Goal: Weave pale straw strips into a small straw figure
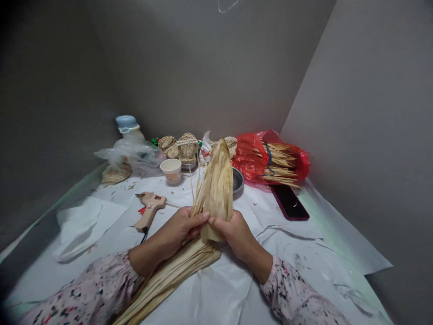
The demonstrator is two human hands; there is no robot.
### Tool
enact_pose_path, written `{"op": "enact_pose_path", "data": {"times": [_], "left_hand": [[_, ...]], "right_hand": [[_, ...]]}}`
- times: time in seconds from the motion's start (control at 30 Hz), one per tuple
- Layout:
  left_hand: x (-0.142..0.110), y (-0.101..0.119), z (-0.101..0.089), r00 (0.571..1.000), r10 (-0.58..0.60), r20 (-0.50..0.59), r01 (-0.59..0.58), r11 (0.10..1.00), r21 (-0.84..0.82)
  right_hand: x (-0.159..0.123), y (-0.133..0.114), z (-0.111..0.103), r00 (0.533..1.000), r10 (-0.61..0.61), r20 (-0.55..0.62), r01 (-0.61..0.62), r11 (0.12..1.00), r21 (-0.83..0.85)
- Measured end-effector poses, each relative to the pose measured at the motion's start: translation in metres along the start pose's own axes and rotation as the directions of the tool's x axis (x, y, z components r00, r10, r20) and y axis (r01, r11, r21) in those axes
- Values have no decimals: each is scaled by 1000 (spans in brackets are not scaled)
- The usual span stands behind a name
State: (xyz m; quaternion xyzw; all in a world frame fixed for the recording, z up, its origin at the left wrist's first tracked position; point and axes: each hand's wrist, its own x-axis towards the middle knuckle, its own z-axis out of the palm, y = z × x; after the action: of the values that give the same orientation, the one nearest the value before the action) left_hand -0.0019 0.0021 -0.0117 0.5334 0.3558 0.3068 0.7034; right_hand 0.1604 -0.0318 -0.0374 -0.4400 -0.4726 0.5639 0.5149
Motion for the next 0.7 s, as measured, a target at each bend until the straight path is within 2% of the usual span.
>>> {"op": "enact_pose_path", "data": {"times": [0.1,0.27,0.47,0.6,0.7], "left_hand": [[-1,0,1,1000,7,19,-7,1000,-4],[-4,4,7,999,4,50,-1,998,-70],[-2,3,3,998,-12,59,19,993,-118],[-2,5,2,995,15,95,1,986,-170],[-2,6,3,996,-10,87,27,978,-208]], "right_hand": [[-2,-4,2,1000,-4,15,5,999,-41],[-4,-9,3,999,-16,-47,9,990,-139],[0,-2,-1,997,-18,76,16,999,30],[0,2,-2,1000,-11,26,8,995,98],[0,1,-1,1000,-1,-3,2,990,143]]}}
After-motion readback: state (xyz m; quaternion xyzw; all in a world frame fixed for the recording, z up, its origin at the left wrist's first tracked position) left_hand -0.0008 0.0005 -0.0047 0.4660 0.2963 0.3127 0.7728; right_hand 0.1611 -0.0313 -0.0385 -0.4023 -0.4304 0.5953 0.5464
